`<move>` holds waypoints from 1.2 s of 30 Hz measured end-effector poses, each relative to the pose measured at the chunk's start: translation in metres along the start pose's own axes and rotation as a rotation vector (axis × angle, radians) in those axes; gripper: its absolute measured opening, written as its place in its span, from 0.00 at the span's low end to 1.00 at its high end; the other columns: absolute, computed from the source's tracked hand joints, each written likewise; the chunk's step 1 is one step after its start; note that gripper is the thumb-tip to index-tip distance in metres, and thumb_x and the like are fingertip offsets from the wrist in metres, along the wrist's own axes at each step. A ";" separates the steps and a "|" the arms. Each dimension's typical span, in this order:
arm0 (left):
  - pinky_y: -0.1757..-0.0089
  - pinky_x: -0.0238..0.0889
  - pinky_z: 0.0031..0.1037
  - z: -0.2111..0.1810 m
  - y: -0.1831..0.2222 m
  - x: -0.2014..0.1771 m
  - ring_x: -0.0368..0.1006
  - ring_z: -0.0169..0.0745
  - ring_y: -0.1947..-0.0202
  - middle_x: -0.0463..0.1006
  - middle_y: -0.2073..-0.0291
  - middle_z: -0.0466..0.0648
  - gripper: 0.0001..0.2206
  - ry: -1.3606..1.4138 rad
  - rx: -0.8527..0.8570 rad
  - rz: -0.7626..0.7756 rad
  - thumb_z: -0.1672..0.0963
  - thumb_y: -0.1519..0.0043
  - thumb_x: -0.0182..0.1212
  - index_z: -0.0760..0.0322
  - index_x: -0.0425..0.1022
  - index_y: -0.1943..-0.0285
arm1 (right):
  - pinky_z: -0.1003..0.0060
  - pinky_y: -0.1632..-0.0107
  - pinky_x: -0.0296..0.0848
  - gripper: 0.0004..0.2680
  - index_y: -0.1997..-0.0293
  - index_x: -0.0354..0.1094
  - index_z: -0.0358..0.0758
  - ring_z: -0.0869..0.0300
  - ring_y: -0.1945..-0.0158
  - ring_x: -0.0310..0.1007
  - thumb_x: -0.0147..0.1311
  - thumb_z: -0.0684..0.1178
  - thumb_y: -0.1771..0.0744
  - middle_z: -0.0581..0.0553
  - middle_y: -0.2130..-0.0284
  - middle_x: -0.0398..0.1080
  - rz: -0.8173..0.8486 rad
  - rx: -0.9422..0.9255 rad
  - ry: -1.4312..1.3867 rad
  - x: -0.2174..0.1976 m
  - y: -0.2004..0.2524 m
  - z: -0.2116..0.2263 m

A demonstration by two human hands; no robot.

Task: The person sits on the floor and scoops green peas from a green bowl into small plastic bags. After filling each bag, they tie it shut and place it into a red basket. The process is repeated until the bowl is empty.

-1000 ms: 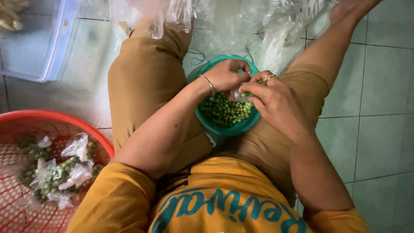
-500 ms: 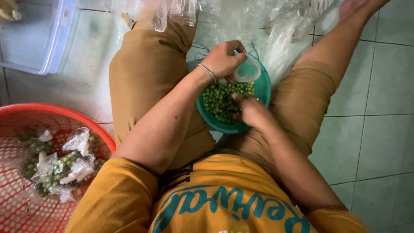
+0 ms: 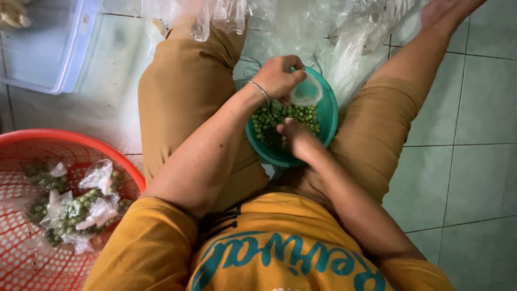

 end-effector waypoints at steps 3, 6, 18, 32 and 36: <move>0.82 0.74 0.25 -0.001 0.001 0.001 0.80 0.39 0.84 0.83 0.75 0.51 0.15 -0.061 0.003 0.019 0.52 0.38 0.50 0.60 0.75 0.48 | 0.51 0.58 0.68 0.11 0.52 0.72 0.34 0.43 0.59 0.71 0.56 0.38 0.38 0.35 0.62 0.69 -0.013 -0.947 0.971 -0.049 0.057 0.026; 0.83 0.74 0.24 0.004 -0.006 0.009 0.78 0.41 0.85 0.80 0.73 0.52 0.10 0.003 -0.014 0.055 0.53 0.38 0.52 0.60 0.75 0.55 | 0.65 0.56 0.74 0.07 0.54 0.73 0.43 0.58 0.57 0.71 0.59 0.39 0.34 0.45 0.56 0.69 -0.035 -1.001 0.857 -0.066 0.144 0.077; 0.81 0.81 0.35 0.030 -0.022 0.018 0.79 0.51 0.86 0.77 0.82 0.63 0.13 0.248 0.085 -0.015 0.52 0.41 0.59 0.67 0.79 0.57 | 0.60 0.58 0.80 0.14 0.42 0.74 0.54 0.51 0.52 0.78 0.62 0.40 0.33 0.46 0.46 0.65 -0.379 -1.204 0.881 -0.085 0.155 0.104; 0.82 0.75 0.27 0.002 -0.005 0.000 0.78 0.43 0.86 0.78 0.76 0.52 0.08 0.091 -0.018 -0.001 0.54 0.35 0.53 0.61 0.73 0.56 | 0.46 0.68 0.78 0.25 0.26 0.50 0.61 0.32 0.47 0.66 0.36 0.39 0.32 0.27 0.35 0.56 -0.108 -0.937 1.529 0.032 -0.036 -0.013; 0.81 0.75 0.27 0.000 0.000 -0.002 0.78 0.44 0.85 0.79 0.74 0.55 0.09 0.086 -0.071 0.008 0.53 0.36 0.53 0.60 0.73 0.52 | 0.39 0.67 0.76 0.13 0.42 0.66 0.55 0.32 0.64 0.75 0.40 0.43 0.31 0.27 0.52 0.64 0.008 -0.959 1.423 0.026 -0.031 -0.017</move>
Point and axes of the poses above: each hand's wrist, its own y-axis away from the middle knuckle, its own x-axis out of the palm, z = x × y, the point moved 4 cm from there along -y, towards the middle knuckle
